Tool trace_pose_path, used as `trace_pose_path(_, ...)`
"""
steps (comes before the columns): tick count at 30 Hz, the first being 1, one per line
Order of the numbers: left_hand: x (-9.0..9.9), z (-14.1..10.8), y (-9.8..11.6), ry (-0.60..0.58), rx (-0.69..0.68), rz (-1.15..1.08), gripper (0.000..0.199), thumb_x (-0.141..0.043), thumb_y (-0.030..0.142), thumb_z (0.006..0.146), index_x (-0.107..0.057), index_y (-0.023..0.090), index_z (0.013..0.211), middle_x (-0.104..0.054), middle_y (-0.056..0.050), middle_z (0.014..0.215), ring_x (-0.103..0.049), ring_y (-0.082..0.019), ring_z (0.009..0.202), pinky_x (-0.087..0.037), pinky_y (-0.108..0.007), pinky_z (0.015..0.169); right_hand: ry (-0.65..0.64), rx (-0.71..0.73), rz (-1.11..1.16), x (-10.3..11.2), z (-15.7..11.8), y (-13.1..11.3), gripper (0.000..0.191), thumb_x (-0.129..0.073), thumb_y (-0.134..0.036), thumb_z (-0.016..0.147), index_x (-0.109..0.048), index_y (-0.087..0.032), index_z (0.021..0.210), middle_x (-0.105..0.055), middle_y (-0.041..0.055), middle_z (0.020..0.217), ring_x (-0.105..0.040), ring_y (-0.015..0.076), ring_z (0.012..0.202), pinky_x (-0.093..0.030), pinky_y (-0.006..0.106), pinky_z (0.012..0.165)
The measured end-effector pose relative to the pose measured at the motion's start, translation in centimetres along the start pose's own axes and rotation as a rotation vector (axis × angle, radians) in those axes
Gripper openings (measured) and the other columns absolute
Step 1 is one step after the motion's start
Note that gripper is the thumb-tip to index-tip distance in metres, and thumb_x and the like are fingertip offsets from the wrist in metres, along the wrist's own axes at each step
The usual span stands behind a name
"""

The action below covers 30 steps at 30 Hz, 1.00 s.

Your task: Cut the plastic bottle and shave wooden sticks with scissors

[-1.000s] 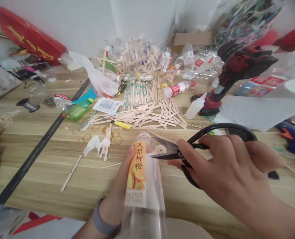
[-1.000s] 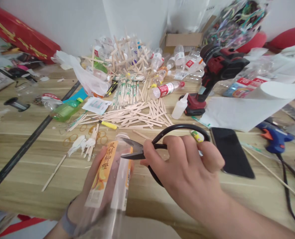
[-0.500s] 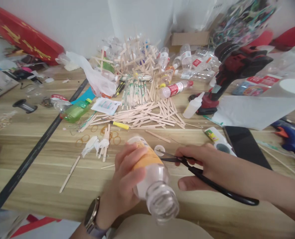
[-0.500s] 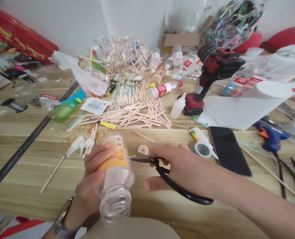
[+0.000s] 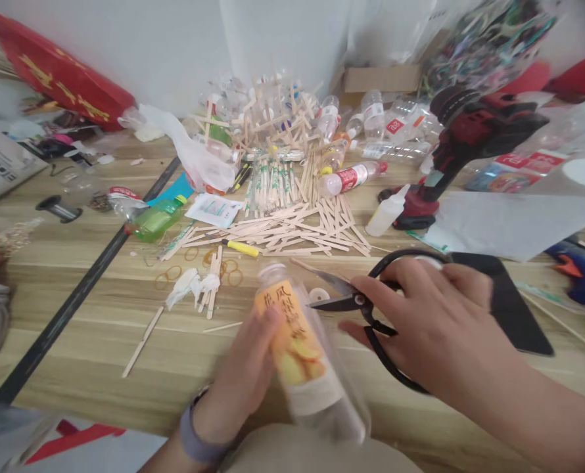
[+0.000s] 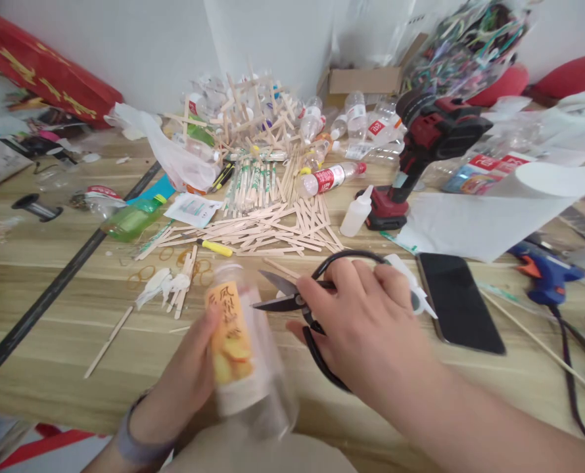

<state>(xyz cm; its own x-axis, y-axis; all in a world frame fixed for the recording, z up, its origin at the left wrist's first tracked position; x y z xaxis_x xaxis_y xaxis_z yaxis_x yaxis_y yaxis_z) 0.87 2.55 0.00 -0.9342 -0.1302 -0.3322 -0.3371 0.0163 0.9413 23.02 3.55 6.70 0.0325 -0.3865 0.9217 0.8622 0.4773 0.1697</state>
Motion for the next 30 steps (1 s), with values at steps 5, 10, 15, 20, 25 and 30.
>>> trace_pose_path(5, 1.3, 1.1, 1.3, 0.074, 0.05, -0.169, 0.058, -0.072, 0.054, 0.071, -0.06, 0.023, 0.119, -0.072, -0.005, 0.102, -0.068, -0.026, 0.096, -0.053, -0.042, 0.089, -0.375, -0.125, 0.674, -1.3, -1.1, 0.9, 0.034, -0.05, -0.054, 0.09, -0.065, -0.028, 0.107, -0.067, 0.0001, 0.078, -0.061, 0.019, 0.062, -0.046, 0.03, 0.055)
trace_pose_path(10, 0.3, 1.0, 1.3, -0.039, 0.32, -0.45, 0.05, -0.07, 0.056, 0.07, -0.067, 0.02, 0.106, -0.074, -0.005, 0.091, -0.07, -0.023, 0.081, -0.056, -0.038, 0.079, -0.05, -0.195, 0.349, -5.1, -4.0, 1.0, 0.046, -0.044, -0.05, 0.093, -0.061, -0.015, 0.117, -0.062, 0.0097, 0.083, -0.066, 0.0246, 0.069, -0.054, 0.037, 0.06)
trace_pose_path(15, -1.0, 0.0, 0.5, -0.252, 0.419, -0.564, 0.05, -0.065, 0.058, 0.073, -0.072, 0.013, 0.095, -0.072, -0.009, 0.085, -0.068, -0.022, 0.077, -0.054, -0.032, 0.071, -0.018, -0.247, 0.222, -8.8, -4.8, 0.6, 0.046, -0.038, -0.038, 0.097, -0.053, -0.008, 0.127, -0.063, 0.0158, 0.093, -0.065, 0.0289, 0.083, -0.055, 0.045, 0.073)
trace_pose_path(20, -1.5, -0.5, 0.2, -0.257, 0.49, -0.632, 0.053, -0.067, 0.061, 0.071, -0.073, 0.013, 0.092, -0.071, -0.008, 0.079, -0.066, -0.019, 0.068, -0.053, -0.028, 0.065, 0.065, -0.158, 0.449, -5.1, -2.7, -1.7, 0.033, -0.046, -0.028, 0.096, -0.052, -0.02, 0.128, -0.059, 0.015, 0.121, -0.06, 0.0279, 0.111, -0.053, 0.045, 0.089)
trace_pose_path(25, -1.9, -1.2, 0.6, -0.092, 0.577, -0.687, 0.042, -0.073, 0.052, 0.071, -0.073, 0.02, 0.099, -0.074, -0.005, 0.097, -0.069, -0.02, 0.083, -0.053, -0.03, 0.078, 0.122, 0.121, 0.64, -1.9, -0.5, -4.9, 0.046, -0.042, -0.046, 0.098, -0.044, -0.024, 0.139, -0.055, 0.0132, 0.128, -0.054, 0.0232, 0.122, -0.052, 0.037, 0.094)
trace_pose_path(30, -1.9, -1.0, 0.1, -0.085, 0.638, -0.687, 0.04, -0.079, 0.047, 0.067, -0.075, 0.02, 0.095, -0.076, -0.004, 0.098, -0.069, -0.021, 0.09, -0.052, -0.026, 0.081, 0.236, 0.109, 0.652, -3.5, -0.1, -5.7, 0.042, -0.043, -0.04, 0.099, -0.051, -0.017, 0.133, -0.06, 0.0145, 0.121, -0.056, 0.0223, 0.118, -0.051, 0.038, 0.095)
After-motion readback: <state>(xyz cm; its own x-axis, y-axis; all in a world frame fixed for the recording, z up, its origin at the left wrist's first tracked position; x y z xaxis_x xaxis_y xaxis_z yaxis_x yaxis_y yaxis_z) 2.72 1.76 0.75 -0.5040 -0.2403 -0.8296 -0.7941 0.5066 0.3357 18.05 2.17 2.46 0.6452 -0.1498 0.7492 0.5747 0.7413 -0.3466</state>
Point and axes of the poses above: each hand's wrist, its own z-axis towards the middle knuckle, its own x-axis out of the back of the hand, y = z × x, the point moved 1 cm from there along z, towards the middle knuckle
